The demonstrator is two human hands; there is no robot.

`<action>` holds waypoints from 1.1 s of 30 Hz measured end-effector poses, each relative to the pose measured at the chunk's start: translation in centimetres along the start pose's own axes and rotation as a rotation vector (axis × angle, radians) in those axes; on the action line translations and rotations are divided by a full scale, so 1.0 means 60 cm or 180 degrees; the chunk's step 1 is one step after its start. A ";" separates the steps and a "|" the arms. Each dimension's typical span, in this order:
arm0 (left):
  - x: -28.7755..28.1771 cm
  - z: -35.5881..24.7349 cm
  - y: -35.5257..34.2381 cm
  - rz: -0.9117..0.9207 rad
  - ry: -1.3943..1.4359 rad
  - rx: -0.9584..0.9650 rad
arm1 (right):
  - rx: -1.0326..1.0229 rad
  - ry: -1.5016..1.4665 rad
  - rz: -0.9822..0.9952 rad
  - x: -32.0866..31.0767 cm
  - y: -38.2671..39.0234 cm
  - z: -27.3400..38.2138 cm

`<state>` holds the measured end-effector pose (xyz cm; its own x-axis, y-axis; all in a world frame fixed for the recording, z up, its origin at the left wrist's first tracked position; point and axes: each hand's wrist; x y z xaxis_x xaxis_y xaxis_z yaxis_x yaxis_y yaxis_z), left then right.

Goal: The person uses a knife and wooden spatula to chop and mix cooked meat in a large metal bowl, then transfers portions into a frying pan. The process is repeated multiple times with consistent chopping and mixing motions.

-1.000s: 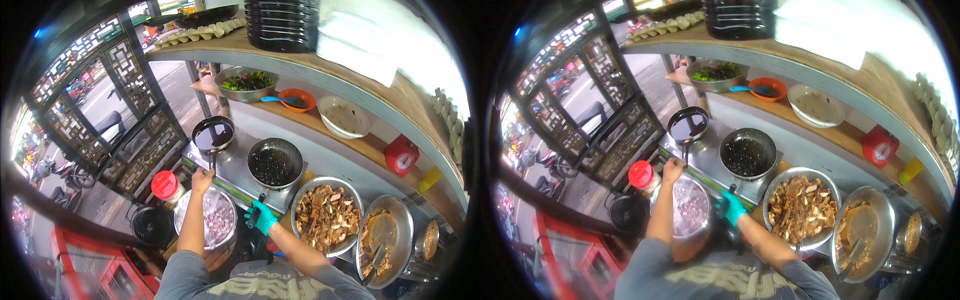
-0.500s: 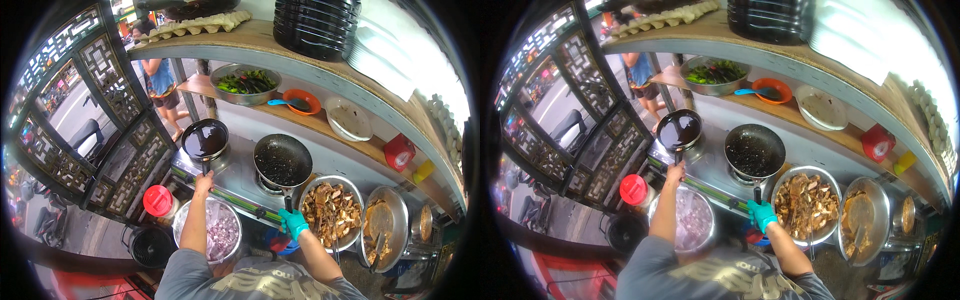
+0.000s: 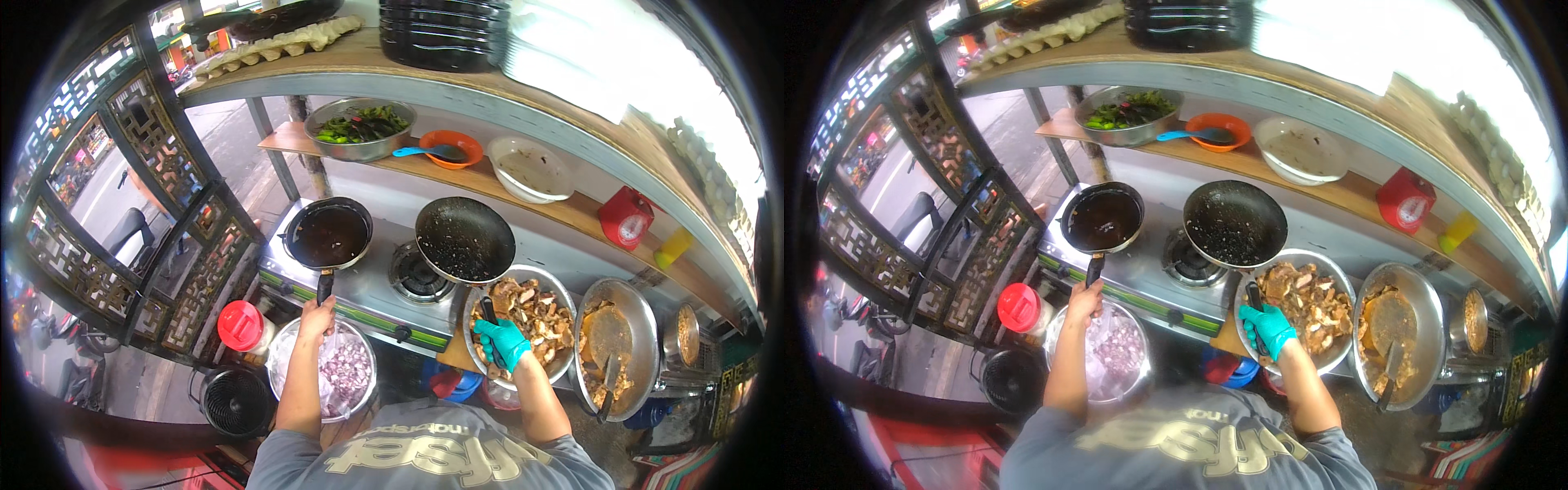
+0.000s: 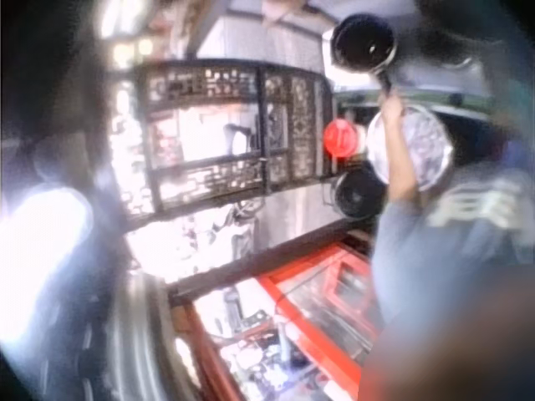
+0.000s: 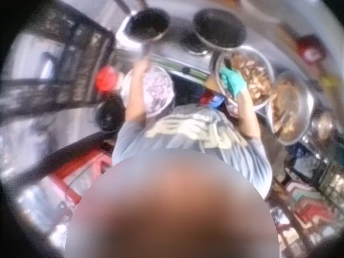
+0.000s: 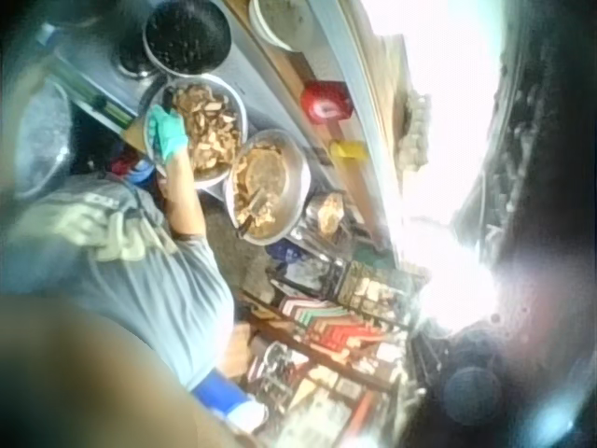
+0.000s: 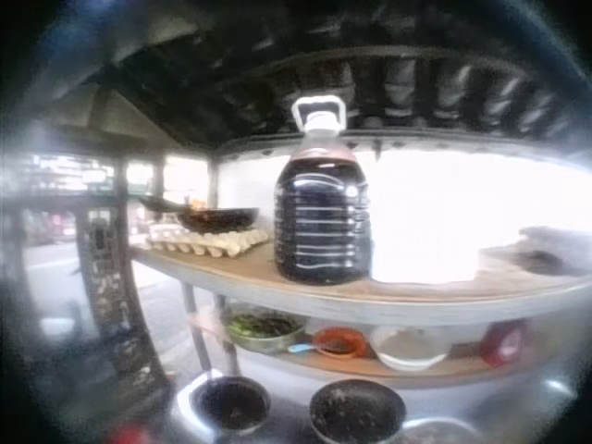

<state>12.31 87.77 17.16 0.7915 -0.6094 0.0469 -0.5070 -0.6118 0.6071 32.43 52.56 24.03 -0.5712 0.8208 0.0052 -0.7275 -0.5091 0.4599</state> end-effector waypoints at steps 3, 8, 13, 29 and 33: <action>0.033 0.018 0.035 0.0161 0.0087 -0.0078 | -0.0045 -0.0042 -0.0023 -0.030 0.014 0.008; 0.110 0.061 0.080 0.0290 0.0075 -0.0204 | 0.0007 0.0071 0.0090 -0.089 0.034 0.019; 0.192 0.106 0.104 0.0498 0.0181 -0.0268 | 0.0000 0.0173 0.0259 -0.149 0.064 0.022; 0.300 0.181 0.088 0.0806 -0.0117 -0.0316 | -0.0107 0.0428 0.0369 -0.189 0.069 0.040; 0.300 0.182 0.077 0.1228 -0.0014 -0.0414 | -0.0031 0.0691 0.0489 -0.146 0.052 0.051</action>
<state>20.46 68.48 12.14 0.5499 -0.7842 0.2876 -0.7189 -0.2691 0.6409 36.33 44.59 28.14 -0.7426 0.6595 -0.1169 -0.6290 -0.6267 0.4600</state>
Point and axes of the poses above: each hand's wrist, its own y-axis away from the middle knuckle, its own x-axis out of the palm, z = x × y, and after that the axes turned 10 degrees about -x, right-handed
